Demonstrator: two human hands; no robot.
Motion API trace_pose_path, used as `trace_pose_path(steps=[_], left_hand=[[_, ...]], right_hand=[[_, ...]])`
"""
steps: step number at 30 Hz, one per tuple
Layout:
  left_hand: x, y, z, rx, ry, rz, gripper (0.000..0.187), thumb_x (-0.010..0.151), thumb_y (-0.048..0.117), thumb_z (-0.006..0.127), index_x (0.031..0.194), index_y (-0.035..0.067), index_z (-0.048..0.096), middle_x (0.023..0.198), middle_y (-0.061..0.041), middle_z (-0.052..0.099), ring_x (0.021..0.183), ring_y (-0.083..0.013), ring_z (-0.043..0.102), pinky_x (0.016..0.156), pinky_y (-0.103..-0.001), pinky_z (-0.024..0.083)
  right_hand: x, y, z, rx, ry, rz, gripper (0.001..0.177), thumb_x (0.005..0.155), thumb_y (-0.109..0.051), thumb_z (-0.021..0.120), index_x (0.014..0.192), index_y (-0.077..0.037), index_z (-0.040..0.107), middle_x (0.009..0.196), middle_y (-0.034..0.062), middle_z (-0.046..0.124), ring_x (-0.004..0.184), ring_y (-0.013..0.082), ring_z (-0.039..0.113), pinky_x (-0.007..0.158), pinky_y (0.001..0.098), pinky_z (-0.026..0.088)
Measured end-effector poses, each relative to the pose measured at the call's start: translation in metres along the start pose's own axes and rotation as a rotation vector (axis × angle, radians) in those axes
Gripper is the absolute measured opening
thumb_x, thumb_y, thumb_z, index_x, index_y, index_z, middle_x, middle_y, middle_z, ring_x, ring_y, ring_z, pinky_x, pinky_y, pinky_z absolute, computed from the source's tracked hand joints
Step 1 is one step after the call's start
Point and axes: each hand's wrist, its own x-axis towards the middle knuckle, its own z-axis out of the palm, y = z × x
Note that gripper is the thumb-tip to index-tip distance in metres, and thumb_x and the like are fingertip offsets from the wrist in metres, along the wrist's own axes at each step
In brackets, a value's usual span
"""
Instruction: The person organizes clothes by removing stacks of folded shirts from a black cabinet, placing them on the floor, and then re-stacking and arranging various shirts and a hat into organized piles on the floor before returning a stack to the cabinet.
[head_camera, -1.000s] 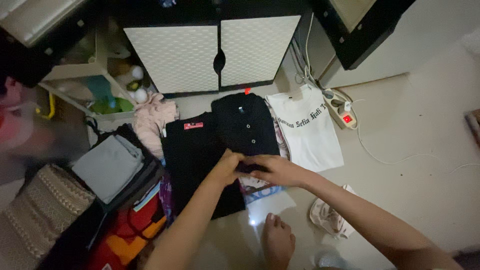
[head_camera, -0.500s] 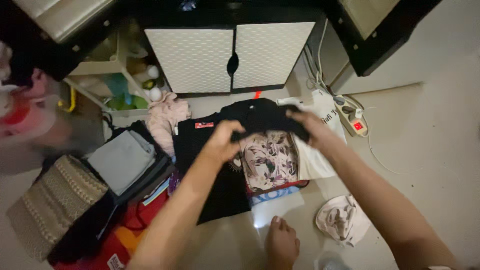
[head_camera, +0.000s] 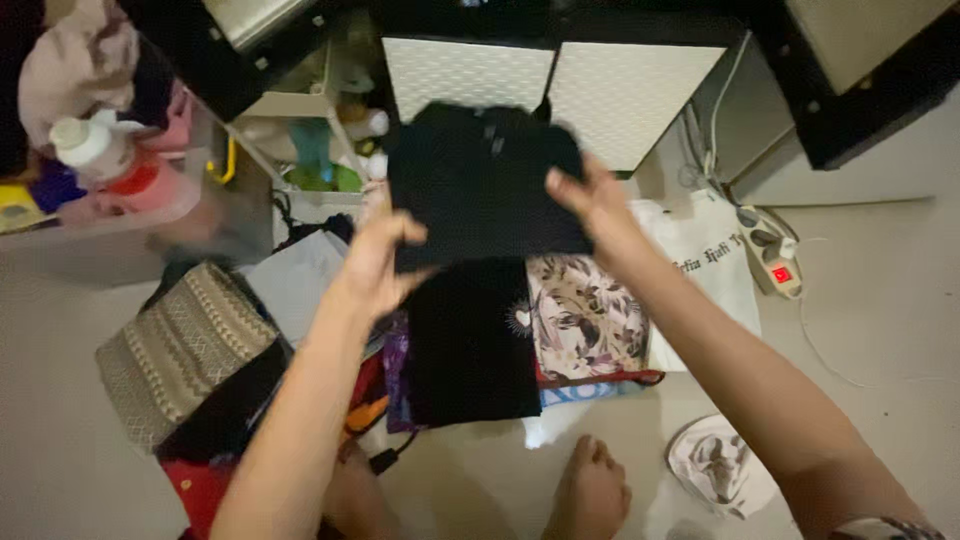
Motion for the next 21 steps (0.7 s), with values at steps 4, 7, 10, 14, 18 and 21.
trace_pose_path(steps=[4,7,10,14,18,21], left_hand=[[-0.008,-0.107,-0.113,0.037,0.224,-0.295,0.045,0.074,0.008,0.061,0.118,0.012,0.056,0.101,-0.006,0.065,0.090,-0.0242,0.065,0.079,-0.042,0.058],[-0.028,-0.183,-0.184,1.311,-0.257,0.430,0.050,0.061,0.009,0.079,0.106,0.013,0.058,0.104,-0.009,0.063,0.098,-0.0266,0.063,0.086,-0.043,0.058],[-0.038,-0.226,-0.187,0.179,0.356,-0.634,0.041,0.083,0.004,0.062,0.123,0.010,0.051,0.118,-0.013,0.056,0.106,-0.0298,0.057,0.092,-0.056,0.055],[-0.064,-0.223,-0.202,0.148,0.354,-0.603,0.037,0.090,0.006,0.067,0.121,-0.001,0.048,0.128,-0.017,0.050,0.112,-0.0328,0.056,0.100,-0.057,0.057],[-0.067,-0.244,-0.226,0.349,0.187,-0.564,0.042,0.095,0.010,0.071,0.124,0.003,0.043,0.129,-0.014,0.043,0.117,-0.0320,0.057,0.104,-0.053,0.054],[-0.059,-0.261,-0.241,0.962,-0.047,-0.508,0.043,0.099,0.025,0.066,0.125,-0.007,0.055,0.127,-0.024,0.056,0.113,-0.0353,0.061,0.102,-0.049,0.053]], right_hand=[[-0.038,0.133,0.022,-0.036,-0.144,0.225,0.066,0.089,-0.025,0.070,0.146,-0.003,0.046,0.139,0.0147,0.062,0.124,0.0259,0.058,0.106,0.0413,0.047],[-0.070,0.232,0.019,-0.109,-0.203,0.381,0.055,0.089,-0.011,0.067,0.140,-0.003,0.050,0.126,0.0122,0.068,0.109,0.0243,0.065,0.095,0.0402,0.055],[-0.081,0.285,0.008,0.041,-0.333,0.415,0.048,0.089,-0.009,0.068,0.133,0.005,0.056,0.116,0.0150,0.071,0.098,0.0237,0.068,0.085,0.0387,0.059],[-0.089,0.268,-0.007,-0.269,-0.317,0.669,0.043,0.090,-0.012,0.070,0.129,0.000,0.055,0.107,0.0104,0.071,0.092,0.0186,0.070,0.080,0.0348,0.059],[-0.105,0.247,-0.012,-0.326,-0.431,0.584,0.042,0.092,-0.015,0.072,0.126,0.005,0.058,0.101,0.0087,0.064,0.083,0.0162,0.061,0.071,0.0341,0.055],[-0.116,0.243,-0.008,-0.376,-0.381,0.604,0.042,0.090,-0.014,0.072,0.123,0.007,0.056,0.101,0.0098,0.061,0.084,0.0173,0.062,0.071,0.0351,0.060]])
